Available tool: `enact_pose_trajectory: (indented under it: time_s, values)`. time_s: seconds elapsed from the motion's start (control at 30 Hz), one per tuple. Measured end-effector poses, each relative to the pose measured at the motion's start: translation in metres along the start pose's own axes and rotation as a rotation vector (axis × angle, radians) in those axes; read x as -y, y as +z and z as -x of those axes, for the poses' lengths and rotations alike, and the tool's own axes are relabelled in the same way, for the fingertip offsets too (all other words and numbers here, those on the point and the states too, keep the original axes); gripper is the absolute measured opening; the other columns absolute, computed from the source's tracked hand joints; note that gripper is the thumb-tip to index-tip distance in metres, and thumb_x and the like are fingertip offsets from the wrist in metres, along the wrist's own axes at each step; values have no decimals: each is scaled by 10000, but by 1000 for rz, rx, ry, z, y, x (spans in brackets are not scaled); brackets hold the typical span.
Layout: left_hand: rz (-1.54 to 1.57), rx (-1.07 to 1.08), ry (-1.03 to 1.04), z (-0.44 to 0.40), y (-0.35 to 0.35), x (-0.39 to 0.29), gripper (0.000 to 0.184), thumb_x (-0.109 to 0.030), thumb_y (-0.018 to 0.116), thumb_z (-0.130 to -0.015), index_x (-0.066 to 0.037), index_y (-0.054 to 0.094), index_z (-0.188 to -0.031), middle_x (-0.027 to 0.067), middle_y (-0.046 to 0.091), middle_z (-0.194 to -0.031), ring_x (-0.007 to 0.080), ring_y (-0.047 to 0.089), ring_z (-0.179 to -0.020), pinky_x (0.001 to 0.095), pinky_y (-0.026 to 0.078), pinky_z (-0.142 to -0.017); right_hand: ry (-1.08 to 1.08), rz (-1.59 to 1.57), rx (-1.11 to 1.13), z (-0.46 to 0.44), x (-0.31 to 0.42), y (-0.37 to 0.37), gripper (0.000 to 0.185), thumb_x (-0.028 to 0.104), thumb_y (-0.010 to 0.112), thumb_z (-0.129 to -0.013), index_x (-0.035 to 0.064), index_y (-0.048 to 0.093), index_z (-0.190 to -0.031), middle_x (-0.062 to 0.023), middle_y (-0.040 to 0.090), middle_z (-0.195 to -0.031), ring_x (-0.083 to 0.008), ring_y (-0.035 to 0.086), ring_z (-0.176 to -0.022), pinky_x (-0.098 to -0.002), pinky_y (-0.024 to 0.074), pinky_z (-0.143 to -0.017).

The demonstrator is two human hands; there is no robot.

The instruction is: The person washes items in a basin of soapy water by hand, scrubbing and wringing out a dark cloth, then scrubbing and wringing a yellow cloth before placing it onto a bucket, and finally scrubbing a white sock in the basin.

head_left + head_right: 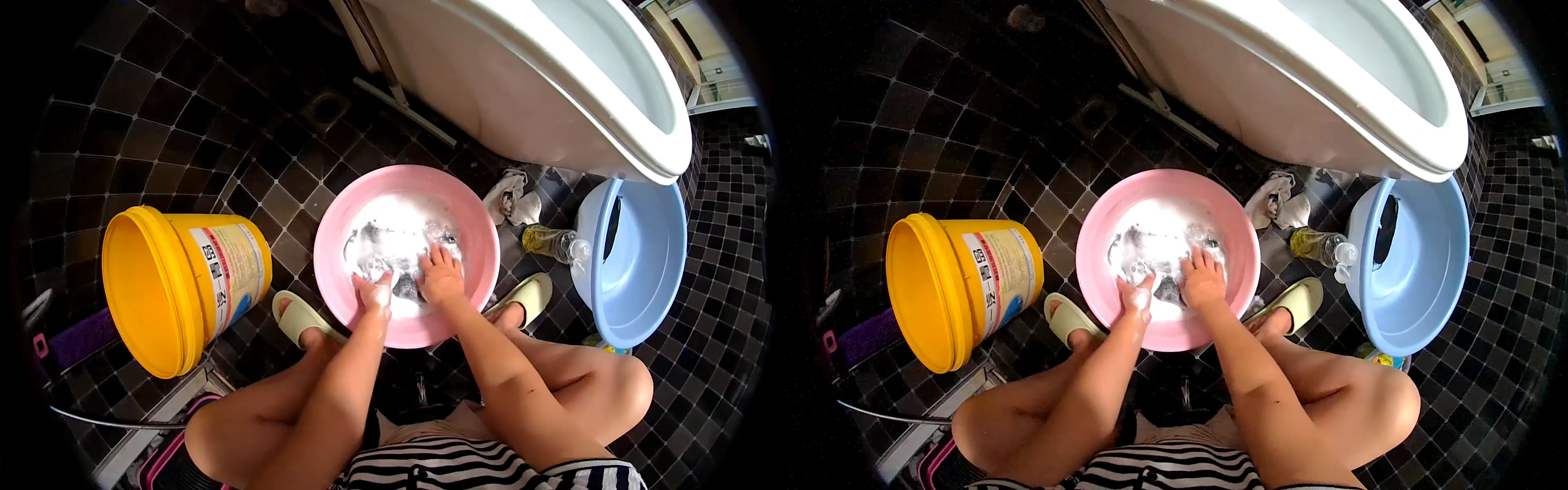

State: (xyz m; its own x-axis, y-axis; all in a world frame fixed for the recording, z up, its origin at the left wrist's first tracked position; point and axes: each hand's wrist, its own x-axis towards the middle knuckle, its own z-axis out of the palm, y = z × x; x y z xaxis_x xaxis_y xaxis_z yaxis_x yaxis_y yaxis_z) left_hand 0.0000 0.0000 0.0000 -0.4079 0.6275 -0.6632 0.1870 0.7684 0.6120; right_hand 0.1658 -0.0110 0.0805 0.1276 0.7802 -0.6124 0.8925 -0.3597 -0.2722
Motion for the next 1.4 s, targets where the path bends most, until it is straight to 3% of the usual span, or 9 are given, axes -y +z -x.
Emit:
enact_pose_trajectory:
  time_s: [0.17, 0.23, 0.27, 0.33, 0.57, 0.93, 1.1, 1.33, 1.4]
  values:
    - [105, 291, -50, 21, -46, -55, 401, -80, 672, -804, 61, 521, -1147, 109, 612, -1012, 192, 567, -883, 310, 443, -807, 42, 7, -97, 18, 0, 0, 716, 217, 702, -723, 148, 376, -1357, -155, 197, -1477, -318, 242, -1337, -446, 265, -1062]
    - [96, 288, 16, 22, -48, -62, 303, -107, 661, -820, 41, 560, -1065, 78, 611, -925, 170, 549, -803, 294, 436, -755, -36, 101, -315, 12, -7, 18, 585, 175, 680, -727, 115, 470, -1270, -183, 366, -1368, -315, 348, -1275, -422, 341, -1016]
    - [77, 279, 45, 28, -52, -59, 218, -133, 650, -837, 21, 598, -982, 47, 610, -839, 148, 530, -723, 278, 429, -703, -18, 18, -145, 15, -8, 12, 480, 132, 647, -731, 96, 520, -1193, -195, 444, -1263, -329, 421, -1196, -412, 386, -966]
    - [-23, 192, 143, 41, -60, -84, 217, -136, 646, -841, 29, 603, -975, 56, 614, -836, 148, 531, -725, 278, 431, -697, -87, -67, -98, 16, -15, -4, 227, 21, 540, -727, 46, 620, -938, -220, 572, -968, -384, 566, -930, -409, 474, -820]
    - [94, -90, 486, 25, -83, -110, 438, -102, 673, -811, 16, 431, -1157, 109, 572, -965, 182, 550, -860, 295, 451, -780, -109, -373, -467, 33, -26, -80, 247, -22, 558, -670, 31, 645, -894, -217, 621, -876, -375, 600, -870, -406, 478, -795]
    - [348, 535, 106, 34, -105, -145, 404, -110, 617, -846, 4, 460, -1200, 66, 592, -919, 130, 573, -728, 248, 460, -659, -286, -396, -747, 49, -32, -80, 200, -60, 541, -677, 15, 629, -840, -179, 627, -810, -370, 591, -829, -413, 472, -783]
    - [401, 499, 48, 29, -90, -112, 353, -92, 612, -838, -13, 503, -1164, 50, 603, -889, 131, 584, -746, 235, 457, -657, -190, -438, -536, 36, -37, -41, 141, -25, 519, -723, 8, 641, -785, -202, 630, -844, -376, 593, -854, -413, 468, -786]
    - [420, 447, -179, 21, -69, -73, 303, -98, 624, -834, -38, 555, -1123, 43, 602, -869, 133, 583, -750, 224, 456, -616, -108, -178, -313, 22, -23, -36, 354, 16, 552, -732, 80, 623, -1072, -135, 549, -1218, -313, 480, -1164, -367, 395, -973]
    - [399, 408, -221, 19, -67, -61, 317, -99, 630, -828, -41, 550, -1129, 39, 599, -877, 131, 578, -752, 229, 452, -614, -43, 22, -113, 24, -13, -37, 490, 108, 579, -767, 113, 506, -1252, -100, 377, -1399, -305, 341, -1293, -379, 313, -1043]
